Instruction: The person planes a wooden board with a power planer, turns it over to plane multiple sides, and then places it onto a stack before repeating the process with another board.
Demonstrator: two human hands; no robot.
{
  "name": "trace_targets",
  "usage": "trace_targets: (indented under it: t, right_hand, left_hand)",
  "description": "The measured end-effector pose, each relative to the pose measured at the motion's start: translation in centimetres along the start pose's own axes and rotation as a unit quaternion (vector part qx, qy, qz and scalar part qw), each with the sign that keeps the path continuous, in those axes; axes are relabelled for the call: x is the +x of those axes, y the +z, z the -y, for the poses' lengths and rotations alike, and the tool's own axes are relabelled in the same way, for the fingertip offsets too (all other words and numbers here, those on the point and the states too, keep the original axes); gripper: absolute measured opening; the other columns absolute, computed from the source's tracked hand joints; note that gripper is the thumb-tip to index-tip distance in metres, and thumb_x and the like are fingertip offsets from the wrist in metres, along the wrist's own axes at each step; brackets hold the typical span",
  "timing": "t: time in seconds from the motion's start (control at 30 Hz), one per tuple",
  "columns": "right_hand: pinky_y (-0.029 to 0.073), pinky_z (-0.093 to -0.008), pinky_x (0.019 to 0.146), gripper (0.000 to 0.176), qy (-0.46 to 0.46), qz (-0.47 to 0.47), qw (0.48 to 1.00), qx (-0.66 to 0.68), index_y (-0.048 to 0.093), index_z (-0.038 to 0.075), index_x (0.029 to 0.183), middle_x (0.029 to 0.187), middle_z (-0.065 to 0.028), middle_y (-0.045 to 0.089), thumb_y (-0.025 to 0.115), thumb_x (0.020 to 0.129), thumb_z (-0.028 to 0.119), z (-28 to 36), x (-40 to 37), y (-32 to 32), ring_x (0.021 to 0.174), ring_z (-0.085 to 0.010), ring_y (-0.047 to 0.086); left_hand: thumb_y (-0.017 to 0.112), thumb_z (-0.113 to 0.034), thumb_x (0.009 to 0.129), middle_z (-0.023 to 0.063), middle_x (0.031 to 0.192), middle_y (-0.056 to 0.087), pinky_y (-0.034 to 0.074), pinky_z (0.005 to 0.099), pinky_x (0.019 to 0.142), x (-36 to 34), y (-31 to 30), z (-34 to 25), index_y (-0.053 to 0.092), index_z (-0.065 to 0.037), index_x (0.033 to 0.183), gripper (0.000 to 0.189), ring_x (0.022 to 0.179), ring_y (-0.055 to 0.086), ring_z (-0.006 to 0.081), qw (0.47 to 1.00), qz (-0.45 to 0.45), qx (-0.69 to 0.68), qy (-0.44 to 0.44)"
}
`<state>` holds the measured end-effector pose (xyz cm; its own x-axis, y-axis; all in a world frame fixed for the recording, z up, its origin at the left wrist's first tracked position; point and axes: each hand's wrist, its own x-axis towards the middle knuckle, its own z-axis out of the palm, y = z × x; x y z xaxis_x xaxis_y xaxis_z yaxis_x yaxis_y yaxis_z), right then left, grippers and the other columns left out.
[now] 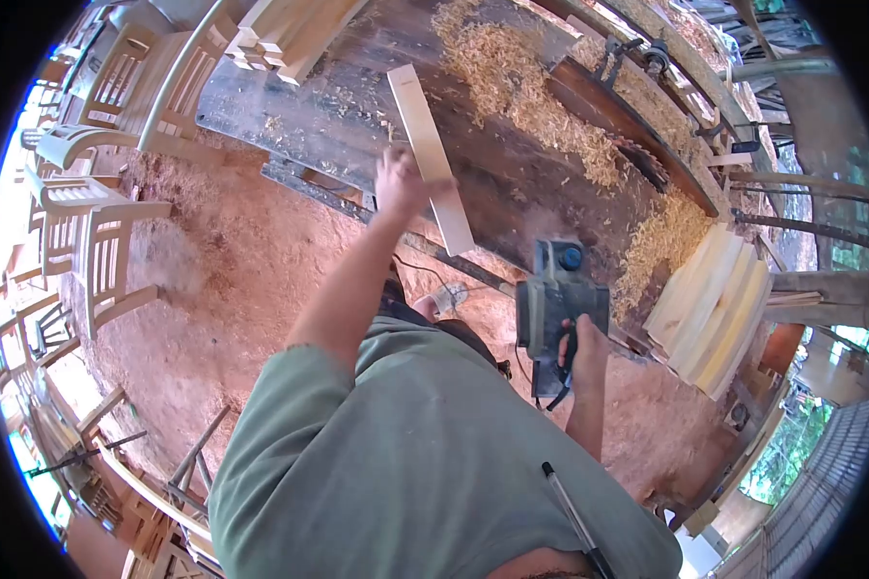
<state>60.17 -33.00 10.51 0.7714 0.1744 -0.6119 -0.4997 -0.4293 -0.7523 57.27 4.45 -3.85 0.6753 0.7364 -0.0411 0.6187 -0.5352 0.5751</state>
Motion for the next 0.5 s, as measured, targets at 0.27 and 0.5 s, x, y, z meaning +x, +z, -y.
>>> trace_targets:
  t: [0.27, 0.5]
  right_hand:
    - [0.041, -0.0243, 0.052, 0.042, -0.049, 0.17, 0.984, 0.02, 0.063, -0.004, 0.101, 0.067, -0.004, 0.059, 0.057, 0.1, 0.038, -0.2, -0.7, 5.3, 0.055, -0.0095, 0.051]
    - [0.04, -0.0235, 0.054, 0.036, -0.045, 0.187, 0.98, -0.041, 0.061, 0.0, 0.091, 0.068, -0.0012, 0.058, 0.06, 0.098, 0.035, -1.9, -1.3, 9.7, 0.058, -0.0074, 0.051]
  left_hand:
    - [0.079, -0.057, 0.073, 0.0152, 0.15, 0.042, 0.041, 0.0462, 0.108, 14.8, 0.1, 3.0, 0.067, -0.004, 0.116, 0.069, 0.138, 0.04, 0.035, 0.987, -0.083, 0.103, 0.096]
    - [0.067, -0.063, 0.082, 0.0202, 0.132, 0.06, 0.045, 0.0402, 0.105, 19.5, -2.6, 1.7, 0.062, 0.001, 0.121, 0.075, 0.124, 0.057, 0.0353, 0.975, 0.145, 0.135, 0.096]
